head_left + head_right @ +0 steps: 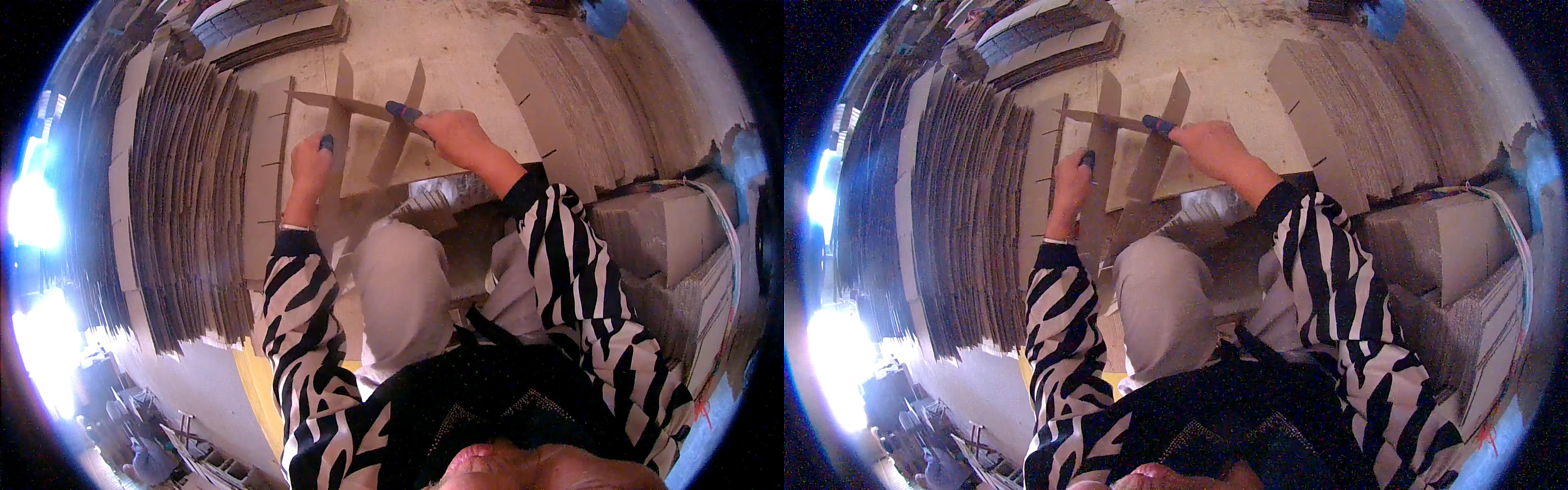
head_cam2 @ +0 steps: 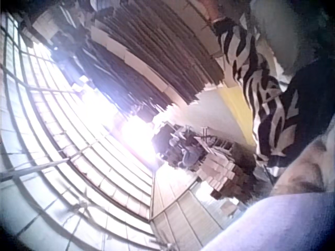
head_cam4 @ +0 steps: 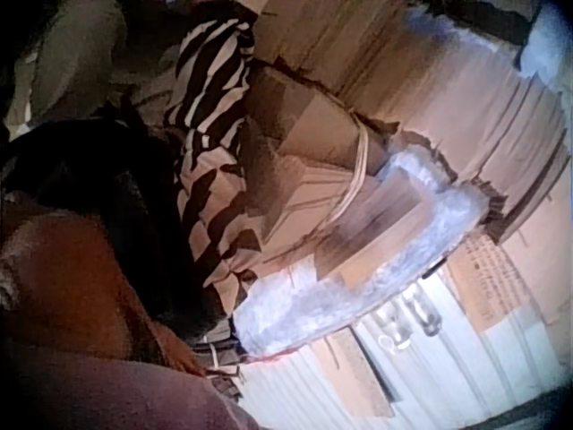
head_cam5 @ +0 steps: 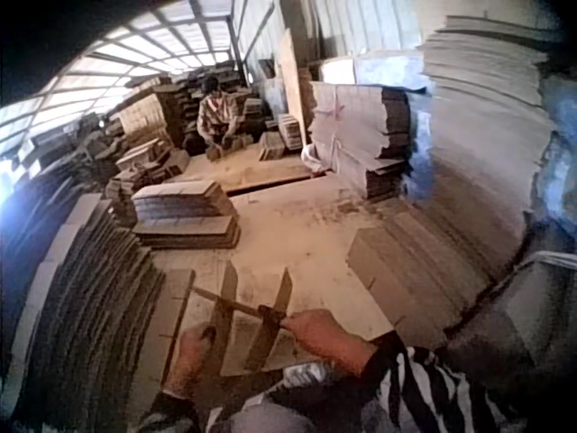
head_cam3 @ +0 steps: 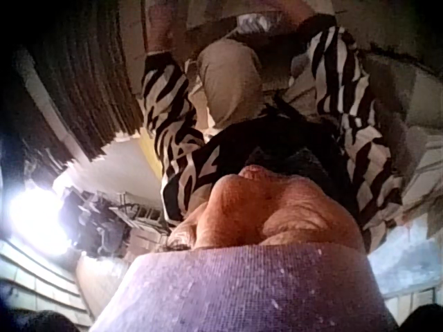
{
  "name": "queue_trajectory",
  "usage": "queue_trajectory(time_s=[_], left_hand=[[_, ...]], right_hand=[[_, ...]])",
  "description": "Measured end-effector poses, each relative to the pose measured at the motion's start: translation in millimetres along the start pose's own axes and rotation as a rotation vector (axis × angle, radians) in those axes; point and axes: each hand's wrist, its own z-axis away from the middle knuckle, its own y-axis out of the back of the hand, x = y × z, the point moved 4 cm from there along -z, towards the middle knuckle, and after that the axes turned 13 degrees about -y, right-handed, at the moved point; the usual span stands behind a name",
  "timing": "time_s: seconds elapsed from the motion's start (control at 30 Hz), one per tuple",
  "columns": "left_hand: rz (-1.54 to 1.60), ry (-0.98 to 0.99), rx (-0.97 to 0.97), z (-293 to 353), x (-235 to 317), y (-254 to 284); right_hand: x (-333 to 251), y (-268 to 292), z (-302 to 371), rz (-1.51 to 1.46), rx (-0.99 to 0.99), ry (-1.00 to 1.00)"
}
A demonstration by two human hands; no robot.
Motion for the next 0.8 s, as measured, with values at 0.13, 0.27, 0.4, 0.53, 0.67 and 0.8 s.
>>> queue_trajectory(time_s=[0.13,0.27,0.4,0.53,0.67,0.8], left_hand=[[0.136,0.076,0.014,-2.4,-4.2,15.3],[0.335,0.011,0.027,-0.3,35.6,34.0],[0.279,0.111,0.025,82.4,18.8,89.0],[0.398,0.211,0.204,145.9,19.6,75.5],[0.760,0.251,0.536,193.8,33.0,33.2],[0.917,0.177,0.644,169.3,30.4,14.2]], right_hand=[[5.1,-6.3,-7.3,0.046,-0.085,-0.088],[46.0,23.8,-13.3,0.128,-0.017,-0.248],[32.0,-17.6,-30.0,0.010,-0.141,-0.271],[103.6,55.5,5.7,-0.079,0.029,-0.500],[119.9,110.1,90.4,0.352,0.204,-0.742],[130.0,81.1,141.9,0.586,0.248,-0.664]])
